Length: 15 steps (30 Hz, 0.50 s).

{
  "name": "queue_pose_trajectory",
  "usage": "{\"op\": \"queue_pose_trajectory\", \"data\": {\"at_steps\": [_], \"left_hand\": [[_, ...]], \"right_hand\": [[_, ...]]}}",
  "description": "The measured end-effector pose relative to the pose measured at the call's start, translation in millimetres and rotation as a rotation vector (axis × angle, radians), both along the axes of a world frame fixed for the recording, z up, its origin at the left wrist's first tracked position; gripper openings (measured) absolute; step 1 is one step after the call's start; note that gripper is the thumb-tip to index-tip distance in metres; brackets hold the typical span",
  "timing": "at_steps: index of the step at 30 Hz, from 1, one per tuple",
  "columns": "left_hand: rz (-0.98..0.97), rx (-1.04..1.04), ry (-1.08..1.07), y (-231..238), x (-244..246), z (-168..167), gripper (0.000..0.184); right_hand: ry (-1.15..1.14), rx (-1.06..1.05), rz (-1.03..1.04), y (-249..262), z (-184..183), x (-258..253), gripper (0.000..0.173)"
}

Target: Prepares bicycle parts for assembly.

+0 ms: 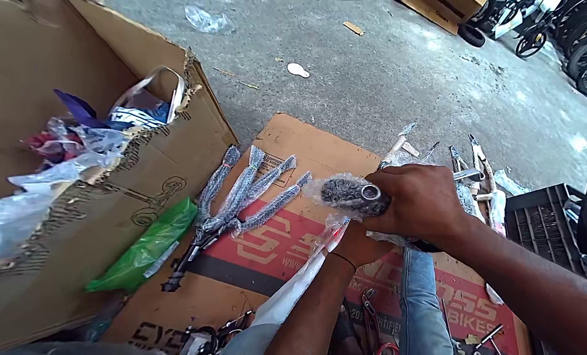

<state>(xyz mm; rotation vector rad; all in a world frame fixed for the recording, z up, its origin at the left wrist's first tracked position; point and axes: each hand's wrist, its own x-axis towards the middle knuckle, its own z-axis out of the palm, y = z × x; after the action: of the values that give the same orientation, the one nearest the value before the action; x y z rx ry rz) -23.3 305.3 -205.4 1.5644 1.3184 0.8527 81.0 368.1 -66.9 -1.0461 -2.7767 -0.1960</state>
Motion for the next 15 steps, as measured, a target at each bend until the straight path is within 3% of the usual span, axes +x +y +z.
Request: {"op": "queue_pose_trajectory", "data": {"at_steps": [5,9,11,13,15], "left_hand": [[-0.045,0.030,-0.028,7.0,4.0,-8.3,0.064],[-0.111,-0.045,-0.085,6.1,-0.7,-2.2,0.062],[-0.118,-0.071,-0.302,5.1,-4.7,4.1,0.062],[-0.034,-0.089,-0.624,2.4,-2.5,2.5,0.059],[0.105,-0.084,-0.799,-0.9,6.0,-8.1,0.056]], "right_hand": [[0.002,-0.012,-0.017,3.5,-3.1,5.0,0.044],[0.015,0.021,-0.014,-1.1,-9.3,3.0,0.046],[-0.051,-0.048,-0.047,4.5,-5.8,-6.3,0.043],[-0.128,-0.129,-0.102,10.4,-3.3,-16.1,0.040],[-0.191,-0.192,-0.134,11.5,-5.6,-21.8,0.042]]}}
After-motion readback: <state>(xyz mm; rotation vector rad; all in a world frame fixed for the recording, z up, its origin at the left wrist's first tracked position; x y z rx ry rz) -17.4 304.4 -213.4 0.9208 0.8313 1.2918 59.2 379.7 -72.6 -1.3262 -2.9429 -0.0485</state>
